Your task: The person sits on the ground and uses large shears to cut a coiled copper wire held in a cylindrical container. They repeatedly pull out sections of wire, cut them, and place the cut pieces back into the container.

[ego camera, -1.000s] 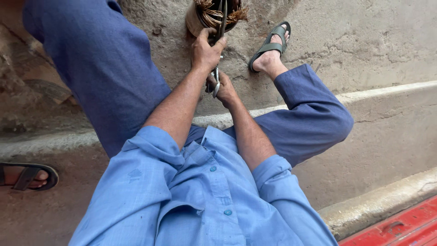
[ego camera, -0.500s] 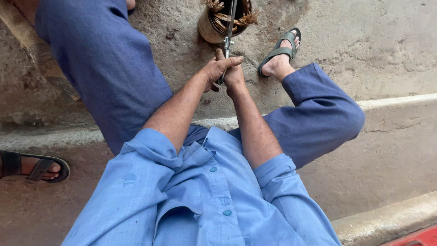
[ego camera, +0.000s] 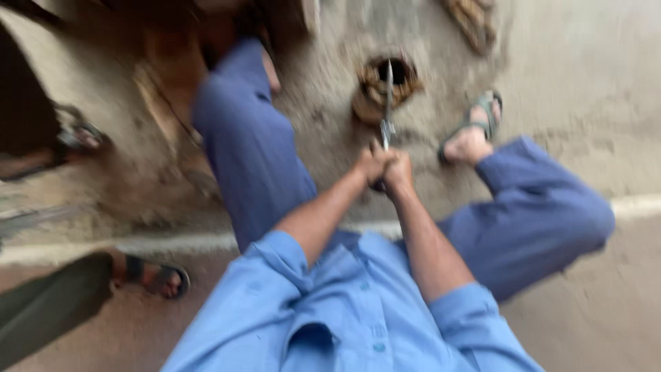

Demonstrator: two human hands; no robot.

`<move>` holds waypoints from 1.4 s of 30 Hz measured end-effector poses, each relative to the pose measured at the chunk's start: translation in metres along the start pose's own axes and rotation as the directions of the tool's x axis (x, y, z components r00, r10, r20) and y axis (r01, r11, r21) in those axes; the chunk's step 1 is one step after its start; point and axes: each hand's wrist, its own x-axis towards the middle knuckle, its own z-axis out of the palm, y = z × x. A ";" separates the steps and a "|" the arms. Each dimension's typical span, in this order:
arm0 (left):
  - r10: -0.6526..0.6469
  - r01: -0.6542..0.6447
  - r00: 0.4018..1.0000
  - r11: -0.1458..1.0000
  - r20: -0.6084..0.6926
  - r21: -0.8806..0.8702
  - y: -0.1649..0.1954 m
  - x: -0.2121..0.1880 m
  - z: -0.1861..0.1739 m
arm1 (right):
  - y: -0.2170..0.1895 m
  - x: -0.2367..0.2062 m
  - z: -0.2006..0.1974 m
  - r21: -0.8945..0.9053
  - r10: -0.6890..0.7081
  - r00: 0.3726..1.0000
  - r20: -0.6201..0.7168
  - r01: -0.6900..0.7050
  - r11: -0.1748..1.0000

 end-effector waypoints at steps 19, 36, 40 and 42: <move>-0.097 0.162 0.975 0.926 0.200 -0.340 0.037 -0.025 -0.012 | -0.042 0.000 0.014 -0.306 -0.001 0.997 -0.072 -0.021 0.952; -0.136 0.146 0.989 0.961 0.054 -0.234 0.014 -0.036 -0.012 | -0.014 -0.011 0.012 -0.446 -0.045 0.988 -0.145 -0.024 0.895; -0.158 0.201 0.971 0.946 0.179 -0.254 0.028 -0.018 -0.016 | -0.017 0.011 0.016 -0.248 0.083 0.993 -0.080 -0.101 0.963; -0.192 0.244 0.957 0.937 0.217 -0.249 0.031 -0.011 -0.016 | -0.022 0.015 0.015 -0.308 0.042 0.995 -0.094 -0.069 0.949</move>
